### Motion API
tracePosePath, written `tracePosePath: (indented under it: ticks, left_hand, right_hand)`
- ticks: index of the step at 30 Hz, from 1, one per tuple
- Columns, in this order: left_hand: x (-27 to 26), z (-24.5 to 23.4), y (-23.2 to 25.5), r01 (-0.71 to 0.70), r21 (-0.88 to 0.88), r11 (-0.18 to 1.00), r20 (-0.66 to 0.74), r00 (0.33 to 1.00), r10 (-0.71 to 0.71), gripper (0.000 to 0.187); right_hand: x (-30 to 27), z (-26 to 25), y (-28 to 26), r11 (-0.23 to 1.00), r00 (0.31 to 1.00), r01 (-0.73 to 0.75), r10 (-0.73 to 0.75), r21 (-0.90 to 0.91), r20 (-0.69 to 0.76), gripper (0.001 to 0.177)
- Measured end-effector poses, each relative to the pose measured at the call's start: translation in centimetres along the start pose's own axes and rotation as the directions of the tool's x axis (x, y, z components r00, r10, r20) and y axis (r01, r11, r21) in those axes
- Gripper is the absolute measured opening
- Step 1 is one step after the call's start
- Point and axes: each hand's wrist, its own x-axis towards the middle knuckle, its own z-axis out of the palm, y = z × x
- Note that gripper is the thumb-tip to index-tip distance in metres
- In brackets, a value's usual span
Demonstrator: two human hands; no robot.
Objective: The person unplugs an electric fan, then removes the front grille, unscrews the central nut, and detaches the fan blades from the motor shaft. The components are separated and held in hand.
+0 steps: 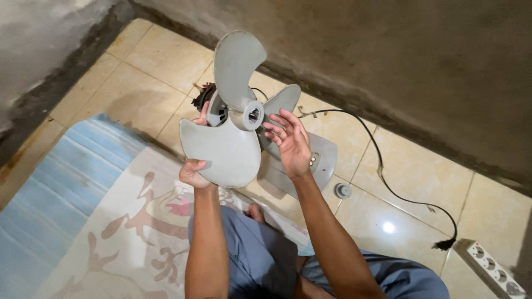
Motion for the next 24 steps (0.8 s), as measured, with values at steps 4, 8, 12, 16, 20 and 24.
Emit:
tracePosePath:
  ticks: [4, 8, 12, 16, 20, 24]
  left_hand:
    - [0.2, -1.2, 0.9, -0.014, -0.053, 0.998, -0.005, 1.000, 0.014, 0.085]
    - [0.3, -2.0, 1.8, -0.032, -0.063, 0.997, -0.012, 0.999, 0.031, 0.081]
    - [0.2, -2.5, 2.5, -0.038, -0.053, 0.998, -0.031, 0.999, 0.037, 0.076]
    - [0.2, -3.0, 3.4, -0.048, -0.022, 0.999, -0.047, 0.998, 0.047, 0.072]
    - [0.2, -3.6, 3.6, -0.048, 0.003, 0.999, -0.075, 0.996, 0.048, 0.067]
    - [0.2, -4.9, 3.3, -0.046, 0.040, 0.998, -0.083, 0.995, 0.050, 0.059]
  right_hand:
    - [0.4, 0.0, 1.9, 0.989, 0.993, -0.073, 0.059, -0.133, -0.105, 0.043]
    - [1.0, 0.6, 4.6, 0.899, 0.969, -0.209, 0.137, -0.384, -0.205, 0.027]
    - [0.5, 1.8, 6.4, 0.903, 0.958, -0.276, 0.231, -0.329, -0.168, 0.032]
    - [0.7, 3.0, 7.3, 0.927, 0.956, -0.288, 0.262, -0.239, -0.134, 0.037]
    - [1.4, 4.0, 7.8, 0.945, 0.982, -0.179, 0.157, -0.272, -0.102, 0.040]
    - [1.5, 4.8, 7.3, 0.931, 0.984, -0.160, 0.122, -0.328, -0.131, 0.046]
